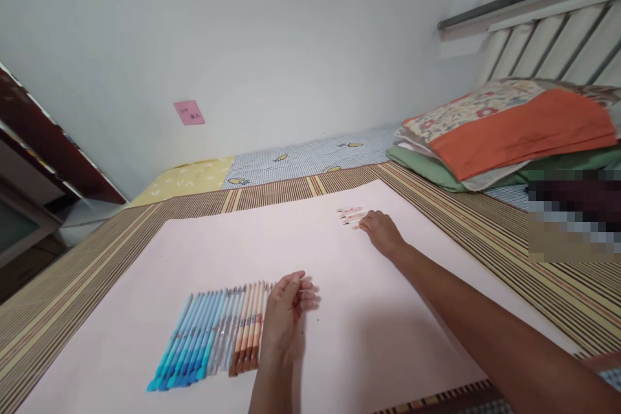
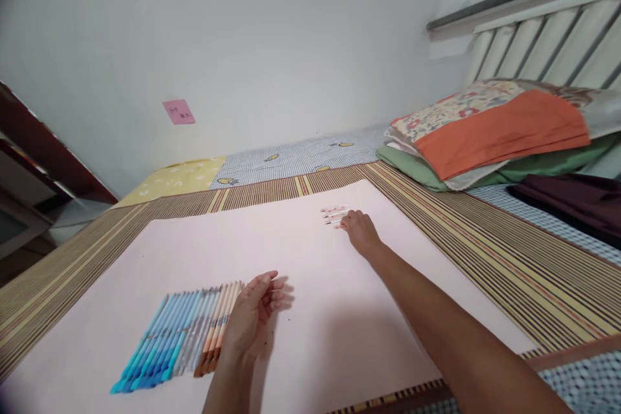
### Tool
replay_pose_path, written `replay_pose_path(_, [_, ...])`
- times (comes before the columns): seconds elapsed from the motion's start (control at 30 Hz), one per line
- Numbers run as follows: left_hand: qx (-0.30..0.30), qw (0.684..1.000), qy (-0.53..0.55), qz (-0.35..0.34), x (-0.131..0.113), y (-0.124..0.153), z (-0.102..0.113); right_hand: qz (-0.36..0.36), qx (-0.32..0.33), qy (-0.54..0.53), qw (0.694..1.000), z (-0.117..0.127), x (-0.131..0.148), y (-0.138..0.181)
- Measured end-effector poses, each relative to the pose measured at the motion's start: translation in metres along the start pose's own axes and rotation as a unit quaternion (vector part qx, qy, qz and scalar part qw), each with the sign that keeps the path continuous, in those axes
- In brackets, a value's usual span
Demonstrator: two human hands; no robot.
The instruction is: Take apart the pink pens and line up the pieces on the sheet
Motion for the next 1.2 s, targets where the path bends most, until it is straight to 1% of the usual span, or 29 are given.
replay_pose_path(0.8, [0.0,1.0,-0.001,0.003,-0.002,0.003,-0.002,0.007,-0.025,0.004,1.0,-0.004,-0.003,-0.013])
replay_pose_path(1.2, [-0.004,1.0,0.0,0.004,-0.003,0.003,-0.003,0.02,-0.021,-0.006,1.0,-0.005,-0.004,-0.014])
Point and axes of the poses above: each hand's wrist, its own y-axis away from the middle knuckle, its own z-axis out of the back of the hand, x = y × z, the point moved 3 cm from there along -y, towards the middle knuckle, and after that the axes turned 15 degrees about -y, right-handed, at the moved point
